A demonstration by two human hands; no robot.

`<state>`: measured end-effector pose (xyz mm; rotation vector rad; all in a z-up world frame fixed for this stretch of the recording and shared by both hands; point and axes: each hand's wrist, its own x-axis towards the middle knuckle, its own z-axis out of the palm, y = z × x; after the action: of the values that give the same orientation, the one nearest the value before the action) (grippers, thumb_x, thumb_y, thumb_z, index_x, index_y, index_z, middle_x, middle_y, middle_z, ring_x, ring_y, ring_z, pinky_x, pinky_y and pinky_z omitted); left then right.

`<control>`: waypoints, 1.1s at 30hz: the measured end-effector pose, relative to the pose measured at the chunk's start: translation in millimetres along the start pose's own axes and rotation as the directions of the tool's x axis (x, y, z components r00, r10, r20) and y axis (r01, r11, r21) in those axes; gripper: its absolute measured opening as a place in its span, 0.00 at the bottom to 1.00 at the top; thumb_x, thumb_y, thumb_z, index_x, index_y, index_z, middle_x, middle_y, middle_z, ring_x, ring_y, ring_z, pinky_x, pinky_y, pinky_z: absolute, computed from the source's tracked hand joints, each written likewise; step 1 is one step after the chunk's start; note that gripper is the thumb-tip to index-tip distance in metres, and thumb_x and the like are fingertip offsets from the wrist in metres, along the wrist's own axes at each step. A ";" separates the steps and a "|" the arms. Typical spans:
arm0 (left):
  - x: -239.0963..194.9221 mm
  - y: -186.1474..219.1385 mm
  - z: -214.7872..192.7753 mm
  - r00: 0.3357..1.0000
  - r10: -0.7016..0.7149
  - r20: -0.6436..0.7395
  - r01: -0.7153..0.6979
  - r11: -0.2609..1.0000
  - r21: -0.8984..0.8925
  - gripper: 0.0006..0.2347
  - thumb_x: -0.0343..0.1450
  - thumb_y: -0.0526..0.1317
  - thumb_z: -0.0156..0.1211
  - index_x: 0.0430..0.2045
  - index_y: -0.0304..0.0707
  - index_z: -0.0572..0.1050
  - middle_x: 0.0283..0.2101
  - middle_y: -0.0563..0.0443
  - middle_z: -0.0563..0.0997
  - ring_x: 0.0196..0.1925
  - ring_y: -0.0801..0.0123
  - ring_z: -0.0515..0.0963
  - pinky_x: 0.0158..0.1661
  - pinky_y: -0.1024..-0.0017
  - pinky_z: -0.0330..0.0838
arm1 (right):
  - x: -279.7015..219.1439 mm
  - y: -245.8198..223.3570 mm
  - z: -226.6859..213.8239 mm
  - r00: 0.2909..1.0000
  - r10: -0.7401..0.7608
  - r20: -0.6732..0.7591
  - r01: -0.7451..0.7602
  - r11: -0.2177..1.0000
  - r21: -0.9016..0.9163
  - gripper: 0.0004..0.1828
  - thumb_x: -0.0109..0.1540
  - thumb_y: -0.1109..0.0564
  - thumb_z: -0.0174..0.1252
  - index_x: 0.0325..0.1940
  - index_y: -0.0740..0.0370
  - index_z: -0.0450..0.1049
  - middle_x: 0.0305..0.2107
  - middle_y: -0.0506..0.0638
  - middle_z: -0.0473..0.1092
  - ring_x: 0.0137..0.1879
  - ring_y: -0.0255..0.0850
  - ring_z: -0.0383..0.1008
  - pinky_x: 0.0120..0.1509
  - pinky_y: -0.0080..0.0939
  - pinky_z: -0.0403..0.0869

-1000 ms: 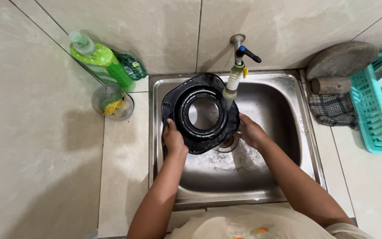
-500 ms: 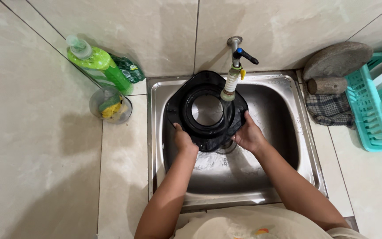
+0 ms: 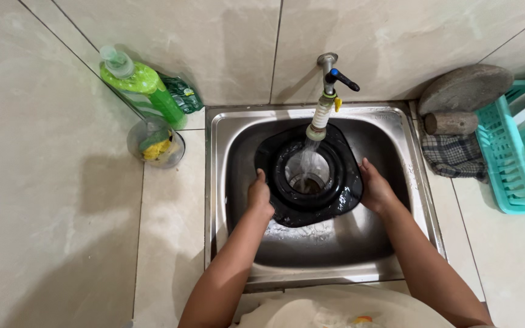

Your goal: The person washes a black circular stove burner grate in a sink, scrubbing it with a sponge and rinsing it under running water.

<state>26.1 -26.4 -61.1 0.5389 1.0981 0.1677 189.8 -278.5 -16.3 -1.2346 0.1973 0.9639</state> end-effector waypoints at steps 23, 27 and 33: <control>-15.4 4.2 12.8 0.870 0.232 0.436 -0.408 0.835 0.370 0.25 0.74 0.47 0.51 0.68 0.41 0.62 0.70 0.39 0.67 0.74 0.54 0.63 0.67 0.62 0.55 | -70.3 -41.6 35.4 0.932 -0.148 -0.331 0.108 0.985 -0.137 0.35 0.70 0.36 0.44 0.69 0.66 0.64 0.57 0.58 0.72 0.61 0.47 0.74 0.65 0.47 0.73; -57.8 -9.7 16.3 0.733 0.321 0.600 -0.668 0.174 0.723 0.35 0.72 0.56 0.56 0.72 0.38 0.53 0.78 0.32 0.42 0.78 0.46 0.41 0.71 0.51 0.44 | -61.0 -39.4 29.6 0.889 -0.233 -0.393 0.182 0.970 -0.164 0.33 0.71 0.38 0.45 0.70 0.65 0.64 0.61 0.55 0.71 0.64 0.45 0.73 0.68 0.44 0.72; -126.6 4.9 23.8 0.517 0.134 0.845 -0.768 -0.364 0.527 0.50 0.60 0.67 0.65 0.70 0.36 0.50 0.74 0.31 0.41 0.77 0.47 0.34 0.67 0.33 0.27 | -57.1 -41.7 35.0 0.893 -0.142 -0.427 0.146 0.989 -0.022 0.30 0.70 0.39 0.42 0.69 0.61 0.64 0.60 0.53 0.71 0.62 0.45 0.74 0.64 0.49 0.75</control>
<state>-10.2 -79.2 50.7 2.4760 0.0696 -0.0574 172.2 -277.9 60.6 -1.4208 0.4496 0.5510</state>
